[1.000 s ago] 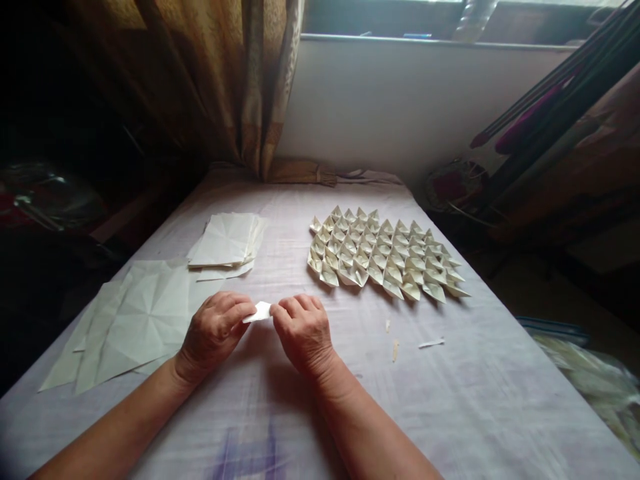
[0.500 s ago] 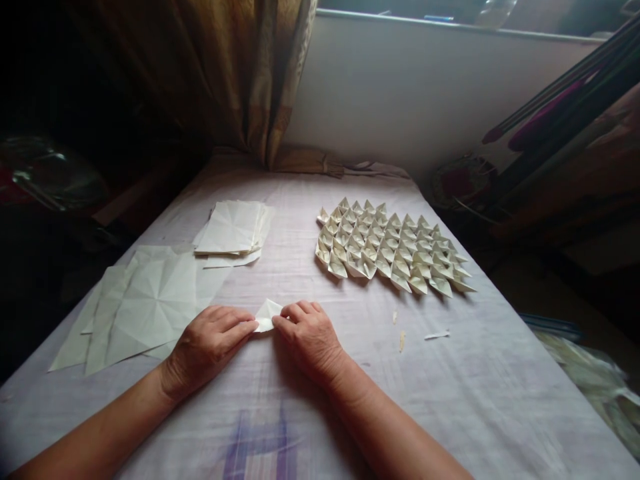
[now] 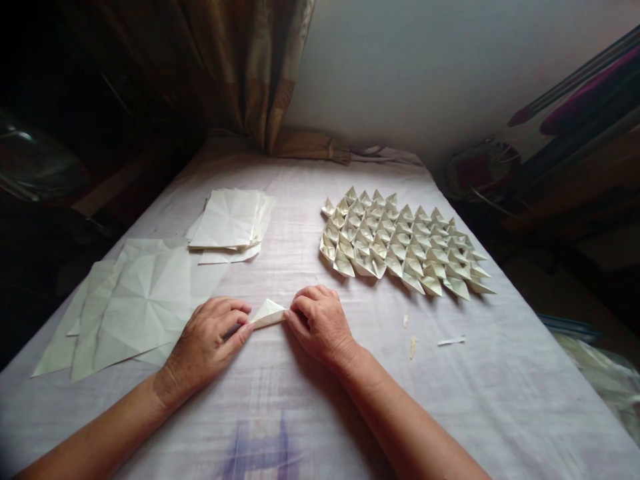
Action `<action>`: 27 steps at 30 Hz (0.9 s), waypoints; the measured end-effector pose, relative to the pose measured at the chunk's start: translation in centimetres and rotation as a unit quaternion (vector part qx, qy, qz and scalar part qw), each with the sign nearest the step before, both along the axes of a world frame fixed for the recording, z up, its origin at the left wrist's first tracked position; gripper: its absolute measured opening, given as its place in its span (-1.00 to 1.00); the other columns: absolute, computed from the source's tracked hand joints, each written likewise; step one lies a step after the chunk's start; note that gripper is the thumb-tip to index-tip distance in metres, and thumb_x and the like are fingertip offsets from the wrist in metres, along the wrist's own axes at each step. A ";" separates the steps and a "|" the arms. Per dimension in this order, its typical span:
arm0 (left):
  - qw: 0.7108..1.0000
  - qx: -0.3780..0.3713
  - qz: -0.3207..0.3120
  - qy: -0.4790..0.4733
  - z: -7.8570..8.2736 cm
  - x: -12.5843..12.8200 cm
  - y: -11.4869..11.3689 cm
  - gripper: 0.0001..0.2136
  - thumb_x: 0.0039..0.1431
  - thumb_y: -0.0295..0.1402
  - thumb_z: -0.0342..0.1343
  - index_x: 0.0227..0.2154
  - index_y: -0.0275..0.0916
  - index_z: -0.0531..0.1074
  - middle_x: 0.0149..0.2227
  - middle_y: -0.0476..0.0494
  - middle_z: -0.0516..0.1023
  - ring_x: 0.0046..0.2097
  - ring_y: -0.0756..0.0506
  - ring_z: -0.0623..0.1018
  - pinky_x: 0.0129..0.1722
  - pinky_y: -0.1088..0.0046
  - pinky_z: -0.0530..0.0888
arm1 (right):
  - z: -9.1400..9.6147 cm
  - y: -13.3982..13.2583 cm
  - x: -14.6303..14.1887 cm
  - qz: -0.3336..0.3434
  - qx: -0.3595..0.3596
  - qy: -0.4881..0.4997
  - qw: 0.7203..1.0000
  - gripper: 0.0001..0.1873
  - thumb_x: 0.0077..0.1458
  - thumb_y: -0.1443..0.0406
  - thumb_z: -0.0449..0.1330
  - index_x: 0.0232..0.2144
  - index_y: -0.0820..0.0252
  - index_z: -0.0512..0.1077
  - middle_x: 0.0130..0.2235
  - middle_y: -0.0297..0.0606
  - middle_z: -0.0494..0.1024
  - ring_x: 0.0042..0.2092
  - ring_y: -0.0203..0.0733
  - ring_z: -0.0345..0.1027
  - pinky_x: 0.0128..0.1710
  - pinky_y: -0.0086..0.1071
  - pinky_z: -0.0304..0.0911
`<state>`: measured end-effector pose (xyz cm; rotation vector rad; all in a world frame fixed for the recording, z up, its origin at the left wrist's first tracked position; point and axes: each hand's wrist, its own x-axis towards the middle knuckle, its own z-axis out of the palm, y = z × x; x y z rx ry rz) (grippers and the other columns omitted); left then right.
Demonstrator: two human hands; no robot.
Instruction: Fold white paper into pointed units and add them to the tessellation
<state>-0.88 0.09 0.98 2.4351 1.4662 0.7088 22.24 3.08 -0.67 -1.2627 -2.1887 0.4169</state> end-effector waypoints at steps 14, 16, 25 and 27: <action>0.998 -0.045 0.035 0.037 -0.2 0.4 0.3 -0.85 0.23 -0.37 0.05 -0.46 -0.19 0.35 -0.02 -0.21 0.47 0.05 -0.25 0.40 0.04 0.10 0.34 | 0.2 -0.5 -0.7 -0.057 -0.021 0.010 0.998 -0.79 0.13 0.28 0.22 -0.54 0.15 0.39 -0.32 -0.27 0.52 -0.23 -0.14 0.34 -0.17 -0.24 0.10; 0.997 -0.048 0.035 0.039 -0.2 0.4 0.3 -0.85 0.23 -0.36 0.05 -0.46 -0.19 0.36 -0.02 -0.20 0.46 0.06 -0.25 0.39 0.04 0.10 0.34 | 0.2 -0.5 -0.7 -0.058 -0.022 0.009 0.998 -0.79 0.13 0.27 0.23 -0.54 0.15 0.38 -0.32 -0.27 0.52 -0.23 -0.14 0.34 -0.16 -0.24 0.11; 0.997 -0.055 0.037 0.044 0.0 0.4 0.3 -0.84 0.26 -0.36 0.02 -0.44 -0.21 0.39 0.00 -0.22 0.47 0.06 -0.25 0.39 0.03 0.10 0.34 | 0.1 -0.6 -0.9 -0.067 -0.021 0.008 0.998 -0.80 0.14 0.28 0.23 -0.52 0.15 0.38 -0.31 -0.28 0.53 -0.23 -0.14 0.35 -0.15 -0.23 0.08; 0.997 -0.057 0.038 0.046 0.0 0.4 0.3 -0.84 0.26 -0.36 0.02 -0.44 -0.21 0.39 0.00 -0.22 0.47 0.06 -0.26 0.40 0.03 0.10 0.34 | 0.1 -0.6 -0.9 -0.066 -0.022 0.010 0.998 -0.81 0.14 0.29 0.23 -0.51 0.16 0.37 -0.31 -0.28 0.52 -0.23 -0.14 0.34 -0.15 -0.23 0.08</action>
